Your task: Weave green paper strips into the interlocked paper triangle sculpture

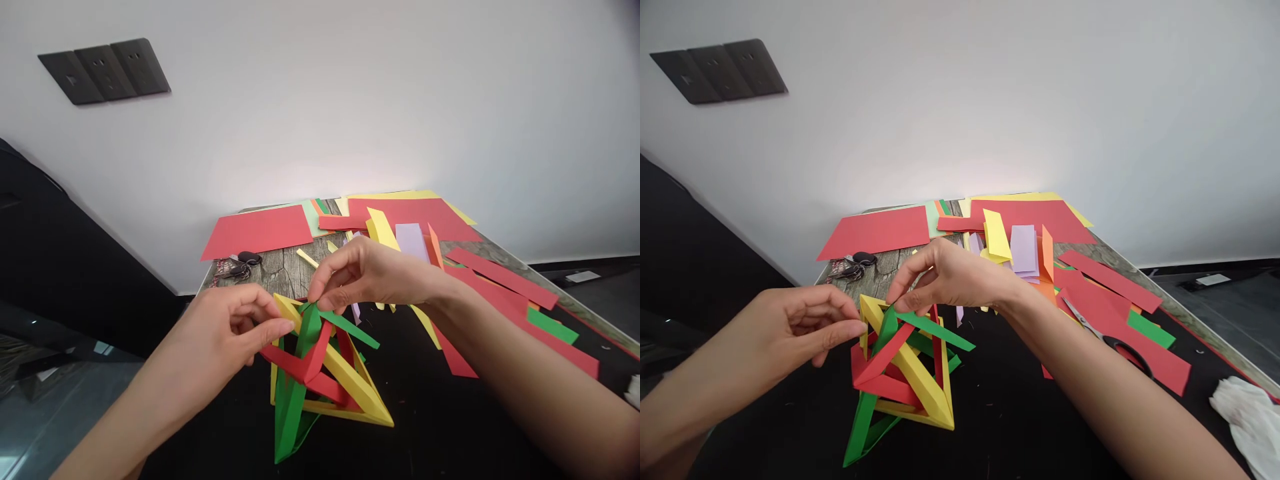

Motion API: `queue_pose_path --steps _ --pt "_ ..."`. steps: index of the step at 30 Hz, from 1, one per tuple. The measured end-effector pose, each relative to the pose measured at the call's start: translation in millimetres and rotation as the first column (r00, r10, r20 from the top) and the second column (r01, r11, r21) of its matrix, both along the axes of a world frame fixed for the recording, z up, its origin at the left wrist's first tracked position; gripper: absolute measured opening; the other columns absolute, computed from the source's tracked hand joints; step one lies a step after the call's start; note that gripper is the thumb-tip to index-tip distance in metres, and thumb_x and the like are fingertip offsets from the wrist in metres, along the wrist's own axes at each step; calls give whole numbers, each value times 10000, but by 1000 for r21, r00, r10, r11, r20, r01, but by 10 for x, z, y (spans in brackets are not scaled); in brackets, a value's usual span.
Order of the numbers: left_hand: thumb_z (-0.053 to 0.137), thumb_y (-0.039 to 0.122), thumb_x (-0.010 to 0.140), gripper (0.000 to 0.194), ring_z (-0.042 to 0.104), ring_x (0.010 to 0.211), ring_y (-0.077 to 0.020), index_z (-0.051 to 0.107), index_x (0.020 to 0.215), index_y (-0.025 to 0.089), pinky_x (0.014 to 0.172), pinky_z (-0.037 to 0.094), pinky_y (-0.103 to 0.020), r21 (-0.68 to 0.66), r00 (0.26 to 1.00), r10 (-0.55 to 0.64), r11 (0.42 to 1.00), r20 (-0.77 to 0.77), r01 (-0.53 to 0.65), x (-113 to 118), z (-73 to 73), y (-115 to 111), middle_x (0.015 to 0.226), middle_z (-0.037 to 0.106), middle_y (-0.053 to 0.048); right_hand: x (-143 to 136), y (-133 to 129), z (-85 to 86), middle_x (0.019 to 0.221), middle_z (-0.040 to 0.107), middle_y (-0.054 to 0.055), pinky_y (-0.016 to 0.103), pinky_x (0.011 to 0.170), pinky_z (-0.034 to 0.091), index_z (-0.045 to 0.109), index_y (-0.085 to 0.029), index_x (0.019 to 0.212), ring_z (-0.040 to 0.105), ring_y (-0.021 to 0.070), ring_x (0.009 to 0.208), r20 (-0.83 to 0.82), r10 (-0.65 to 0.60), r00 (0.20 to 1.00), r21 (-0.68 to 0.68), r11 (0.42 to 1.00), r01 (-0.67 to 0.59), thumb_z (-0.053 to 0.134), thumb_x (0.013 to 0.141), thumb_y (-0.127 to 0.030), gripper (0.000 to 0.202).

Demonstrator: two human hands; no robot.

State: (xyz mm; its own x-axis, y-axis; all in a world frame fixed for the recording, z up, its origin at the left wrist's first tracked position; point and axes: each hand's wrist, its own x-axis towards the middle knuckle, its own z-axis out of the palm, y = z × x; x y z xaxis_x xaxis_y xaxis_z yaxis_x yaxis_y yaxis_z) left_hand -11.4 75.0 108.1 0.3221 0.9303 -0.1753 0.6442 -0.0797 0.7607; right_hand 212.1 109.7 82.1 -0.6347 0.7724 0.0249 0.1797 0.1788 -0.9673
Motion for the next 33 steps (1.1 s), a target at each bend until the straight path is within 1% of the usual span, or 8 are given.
queue_pose_path --steps 4,7,9,13,15,22,28,33 --pt "683 448 745 277 386 342 -37 577 732 193 370 308 -163 -129 997 46 991 67 -37 26 -120 -41 573 641 53 -14 29 3 642 682 -25 195 561 490 747 -184 831 641 97 627 -7 22 1000 -13 1000 -22 773 741 -246 112" --pt "664 478 771 312 354 284 -22 544 757 190 362 251 -166 -199 994 53 980 100 -32 47 -194 -45 547 648 56 -28 50 18 657 697 -25 201 596 518 750 -189 810 666 102 649 -14 26 1000 -38 999 -27 775 731 -210 85" --pt "671 476 774 322 339 265 -12 526 754 189 370 249 -162 -202 988 72 978 135 -43 53 -227 -41 495 616 77 -34 62 26 652 699 -30 199 594 525 749 -189 795 669 101 644 -18 31 999 -58 998 -32 783 716 -199 86" --pt "704 449 745 352 326 246 -12 456 725 200 348 219 -137 -184 963 155 976 220 -115 71 -254 -51 404 525 124 -34 88 19 655 697 -37 193 578 524 751 -188 803 657 96 629 -29 57 998 -59 997 -59 802 698 -212 120" --pt "711 435 736 362 330 245 -12 433 715 203 335 201 -127 -190 957 168 974 235 -125 89 -251 -63 406 532 124 -27 108 6 661 686 -37 190 577 524 755 -189 825 644 90 626 -33 79 996 -45 996 -80 797 710 -221 127" --pt "735 365 710 363 368 257 -12 414 685 198 316 230 -106 -193 952 160 975 260 -111 139 -256 -55 430 556 114 -16 199 -8 810 707 1 222 654 560 761 -197 855 660 108 716 -28 175 984 -78 981 -177 804 717 -269 161" --pt "732 368 732 342 411 260 -14 440 701 192 324 283 -98 -205 947 126 976 295 -66 89 -275 -40 453 588 103 -35 184 56 783 714 -3 215 662 564 749 -191 848 679 110 721 40 159 987 -57 986 -156 795 722 -270 156" --pt "782 317 673 328 449 286 -32 489 754 194 313 320 -110 -212 944 130 975 304 -66 92 -275 -41 549 669 66 -50 165 98 714 711 -23 203 641 565 737 -190 848 684 100 668 96 148 984 -59 988 -143 773 740 -248 128"
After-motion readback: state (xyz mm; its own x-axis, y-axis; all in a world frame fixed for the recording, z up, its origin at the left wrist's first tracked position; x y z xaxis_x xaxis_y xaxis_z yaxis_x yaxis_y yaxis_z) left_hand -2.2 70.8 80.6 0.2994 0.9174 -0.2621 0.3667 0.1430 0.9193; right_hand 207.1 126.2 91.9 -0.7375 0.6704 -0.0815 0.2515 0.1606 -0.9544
